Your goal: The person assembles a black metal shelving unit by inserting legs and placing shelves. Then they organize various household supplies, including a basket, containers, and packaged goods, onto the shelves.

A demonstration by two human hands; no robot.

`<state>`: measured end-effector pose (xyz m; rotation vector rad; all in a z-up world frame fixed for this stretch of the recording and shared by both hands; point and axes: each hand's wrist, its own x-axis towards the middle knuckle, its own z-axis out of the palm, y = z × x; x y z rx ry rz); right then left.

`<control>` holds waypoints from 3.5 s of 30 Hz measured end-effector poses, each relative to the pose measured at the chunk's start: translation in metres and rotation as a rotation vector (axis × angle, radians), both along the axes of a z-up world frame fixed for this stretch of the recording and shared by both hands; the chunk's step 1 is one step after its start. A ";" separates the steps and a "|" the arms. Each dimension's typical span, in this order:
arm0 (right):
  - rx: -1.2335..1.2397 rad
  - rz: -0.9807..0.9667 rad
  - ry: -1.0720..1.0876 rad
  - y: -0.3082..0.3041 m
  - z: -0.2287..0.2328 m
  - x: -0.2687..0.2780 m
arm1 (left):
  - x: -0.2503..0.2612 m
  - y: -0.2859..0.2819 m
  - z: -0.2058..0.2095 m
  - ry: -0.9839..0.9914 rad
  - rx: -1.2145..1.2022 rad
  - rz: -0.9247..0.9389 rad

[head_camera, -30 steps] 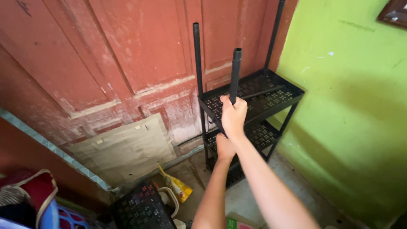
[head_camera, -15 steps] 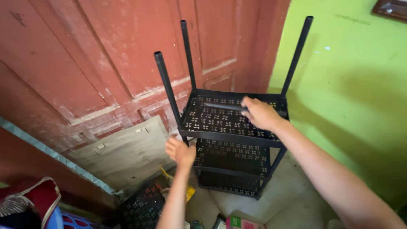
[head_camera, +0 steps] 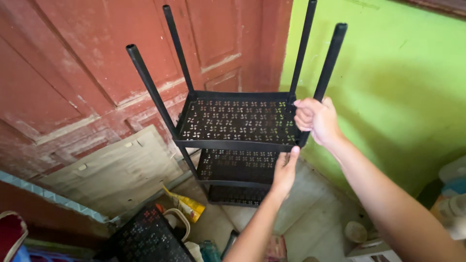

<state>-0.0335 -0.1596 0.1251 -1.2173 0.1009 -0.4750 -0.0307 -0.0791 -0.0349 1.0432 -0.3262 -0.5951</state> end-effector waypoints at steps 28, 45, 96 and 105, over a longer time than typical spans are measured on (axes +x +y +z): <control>-0.112 -0.535 -0.094 0.017 -0.043 0.021 | 0.015 -0.018 -0.032 -0.438 0.231 0.133; -0.919 -0.696 -0.285 -0.036 -0.083 0.052 | 0.075 0.206 0.075 -0.678 0.697 0.206; -1.103 -0.179 0.367 0.035 0.276 0.016 | 0.141 0.321 0.254 -0.885 0.580 0.873; -0.365 -0.011 0.246 -0.060 0.223 -0.072 | 0.132 0.194 0.365 -0.250 0.328 0.448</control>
